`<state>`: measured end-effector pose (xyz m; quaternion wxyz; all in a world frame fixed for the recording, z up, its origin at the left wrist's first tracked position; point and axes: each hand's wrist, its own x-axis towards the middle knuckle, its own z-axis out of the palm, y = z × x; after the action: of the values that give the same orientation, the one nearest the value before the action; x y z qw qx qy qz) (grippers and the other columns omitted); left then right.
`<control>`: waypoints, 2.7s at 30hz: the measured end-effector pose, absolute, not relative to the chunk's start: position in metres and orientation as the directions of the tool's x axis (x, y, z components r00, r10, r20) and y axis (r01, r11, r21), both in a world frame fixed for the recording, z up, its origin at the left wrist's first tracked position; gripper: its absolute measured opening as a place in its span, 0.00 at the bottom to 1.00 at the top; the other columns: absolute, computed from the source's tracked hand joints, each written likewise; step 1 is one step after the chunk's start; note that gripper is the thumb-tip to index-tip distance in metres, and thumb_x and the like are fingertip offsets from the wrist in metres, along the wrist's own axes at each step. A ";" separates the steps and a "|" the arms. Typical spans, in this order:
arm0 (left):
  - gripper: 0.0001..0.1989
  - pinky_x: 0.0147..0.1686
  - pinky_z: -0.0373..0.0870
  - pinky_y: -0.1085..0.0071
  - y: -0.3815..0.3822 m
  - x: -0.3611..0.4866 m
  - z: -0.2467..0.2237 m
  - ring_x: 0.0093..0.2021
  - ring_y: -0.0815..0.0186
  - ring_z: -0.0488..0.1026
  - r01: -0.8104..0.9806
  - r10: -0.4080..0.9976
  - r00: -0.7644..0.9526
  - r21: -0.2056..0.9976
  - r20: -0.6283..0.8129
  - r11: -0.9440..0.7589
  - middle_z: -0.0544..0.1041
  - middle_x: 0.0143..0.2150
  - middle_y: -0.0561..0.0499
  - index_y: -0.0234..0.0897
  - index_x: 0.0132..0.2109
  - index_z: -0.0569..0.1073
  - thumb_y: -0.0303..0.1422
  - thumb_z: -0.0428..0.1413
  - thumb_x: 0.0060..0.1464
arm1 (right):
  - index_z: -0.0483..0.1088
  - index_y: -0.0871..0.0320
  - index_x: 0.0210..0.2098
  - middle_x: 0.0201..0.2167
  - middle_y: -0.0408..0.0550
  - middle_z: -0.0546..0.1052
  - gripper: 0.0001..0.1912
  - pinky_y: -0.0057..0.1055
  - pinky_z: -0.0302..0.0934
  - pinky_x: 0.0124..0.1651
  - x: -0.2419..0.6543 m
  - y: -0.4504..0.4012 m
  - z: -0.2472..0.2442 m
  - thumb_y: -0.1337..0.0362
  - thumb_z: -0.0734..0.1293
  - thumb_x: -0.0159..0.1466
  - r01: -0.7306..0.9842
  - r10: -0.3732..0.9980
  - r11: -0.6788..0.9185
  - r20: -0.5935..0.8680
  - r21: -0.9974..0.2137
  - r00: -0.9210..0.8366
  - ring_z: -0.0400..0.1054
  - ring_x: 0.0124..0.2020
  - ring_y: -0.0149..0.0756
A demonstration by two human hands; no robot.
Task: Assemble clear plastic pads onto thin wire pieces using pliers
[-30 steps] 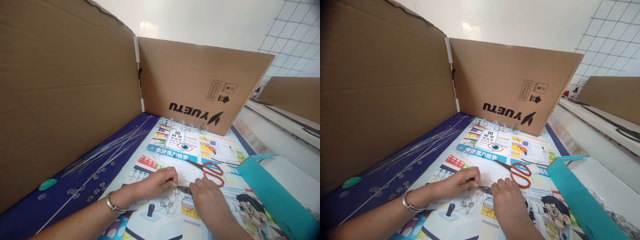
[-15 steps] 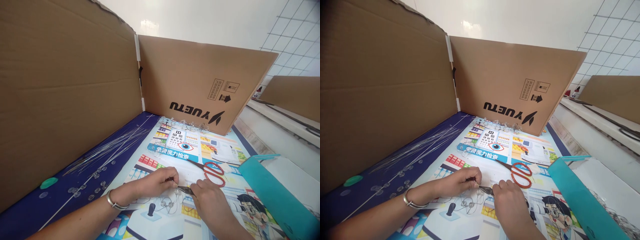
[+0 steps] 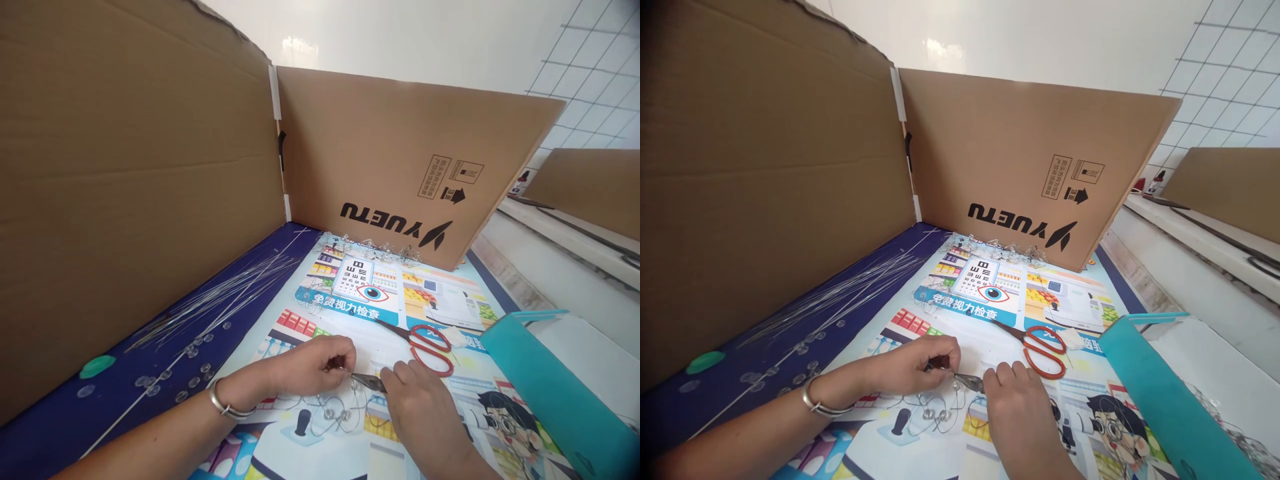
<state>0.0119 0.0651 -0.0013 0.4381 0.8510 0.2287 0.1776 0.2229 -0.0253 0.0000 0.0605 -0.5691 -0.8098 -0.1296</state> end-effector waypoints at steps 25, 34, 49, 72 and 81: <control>0.07 0.39 0.66 0.71 0.072 0.018 -0.012 0.37 0.68 0.70 0.057 0.540 0.821 0.914 0.186 -0.401 0.73 0.35 0.48 0.33 0.32 0.71 0.32 0.53 0.56 | 0.68 0.56 0.34 0.28 0.47 0.66 0.10 0.37 0.47 0.36 0.223 -0.032 0.009 0.73 0.63 0.52 0.914 0.885 0.318 0.268 0.253 -0.382 0.57 0.32 0.39; 0.07 0.41 0.66 0.71 0.071 0.020 -0.007 0.40 0.68 0.70 0.047 0.513 0.832 0.896 0.210 -0.442 0.72 0.37 0.47 0.33 0.31 0.73 0.30 0.53 0.56 | 0.67 0.58 0.33 0.27 0.47 0.65 0.09 0.38 0.47 0.36 0.224 -0.033 0.008 0.74 0.63 0.52 0.907 0.884 0.299 0.273 0.296 -0.380 0.57 0.32 0.39; 0.04 0.38 0.66 0.72 0.070 0.023 -0.008 0.37 0.68 0.70 0.029 0.570 0.798 0.932 0.196 -0.361 0.71 0.37 0.47 0.33 0.32 0.75 0.28 0.56 0.54 | 0.67 0.57 0.30 0.26 0.46 0.65 0.08 0.37 0.46 0.33 0.227 -0.030 0.008 0.74 0.65 0.51 0.911 0.866 0.301 0.320 0.282 -0.385 0.57 0.31 0.39; 0.03 0.36 0.66 0.73 0.068 0.025 -0.009 0.35 0.69 0.70 0.004 0.604 0.781 0.966 0.158 -0.259 0.70 0.35 0.48 0.32 0.30 0.75 0.27 0.58 0.51 | 0.67 0.56 0.29 0.25 0.46 0.66 0.08 0.36 0.44 0.33 0.227 -0.029 0.008 0.74 0.64 0.51 0.924 0.899 0.309 0.248 0.224 -0.361 0.58 0.30 0.39; 0.04 0.36 0.67 0.73 0.067 0.025 -0.008 0.35 0.70 0.70 0.004 0.607 0.779 0.966 0.159 -0.259 0.71 0.35 0.49 0.33 0.30 0.74 0.29 0.59 0.51 | 0.66 0.56 0.28 0.25 0.45 0.67 0.09 0.35 0.44 0.32 0.227 -0.029 0.010 0.75 0.64 0.50 0.929 0.909 0.312 0.223 0.201 -0.353 0.58 0.29 0.38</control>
<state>0.0255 0.0669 -0.0084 0.5736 0.7486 0.2039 0.2627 0.2274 -0.0289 0.0102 0.0339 -0.5676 -0.8092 -0.1480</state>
